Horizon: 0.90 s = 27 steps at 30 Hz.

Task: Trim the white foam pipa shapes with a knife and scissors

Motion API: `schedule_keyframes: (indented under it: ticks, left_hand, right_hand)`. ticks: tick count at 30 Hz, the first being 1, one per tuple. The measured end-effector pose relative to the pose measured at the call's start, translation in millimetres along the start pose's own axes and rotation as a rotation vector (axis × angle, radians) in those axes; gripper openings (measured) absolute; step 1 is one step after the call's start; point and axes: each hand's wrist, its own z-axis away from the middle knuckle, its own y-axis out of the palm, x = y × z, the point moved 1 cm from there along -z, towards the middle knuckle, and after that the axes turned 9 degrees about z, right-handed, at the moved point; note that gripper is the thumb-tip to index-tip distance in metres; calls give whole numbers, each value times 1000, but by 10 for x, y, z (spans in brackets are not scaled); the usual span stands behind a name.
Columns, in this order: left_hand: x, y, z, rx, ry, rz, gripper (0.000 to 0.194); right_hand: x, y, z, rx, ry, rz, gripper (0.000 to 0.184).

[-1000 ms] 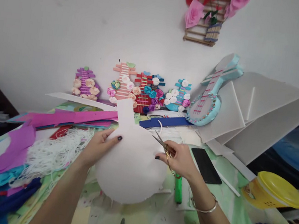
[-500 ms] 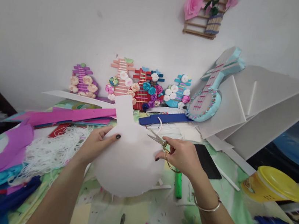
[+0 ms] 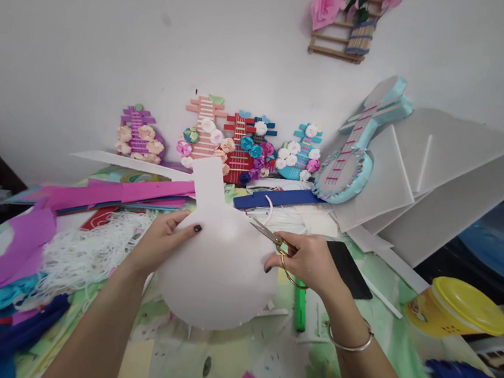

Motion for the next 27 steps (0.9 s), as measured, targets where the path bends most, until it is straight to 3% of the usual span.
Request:
schedule_keyframes:
  ticks: [9,16,27]
  left_hand:
    - [34,-23,-18,-2,-4,3,53]
    - [38,-64,-14,-31,-13,52,56]
    - [-5,-28,-2,-43,-30,29,58]
  right_hand:
    - [-33,11,-7,-4,-13,6,49]
    - [-47,-129,-23,67,17,-18,39]
    - [68,-244,72,97,-52,103,57]
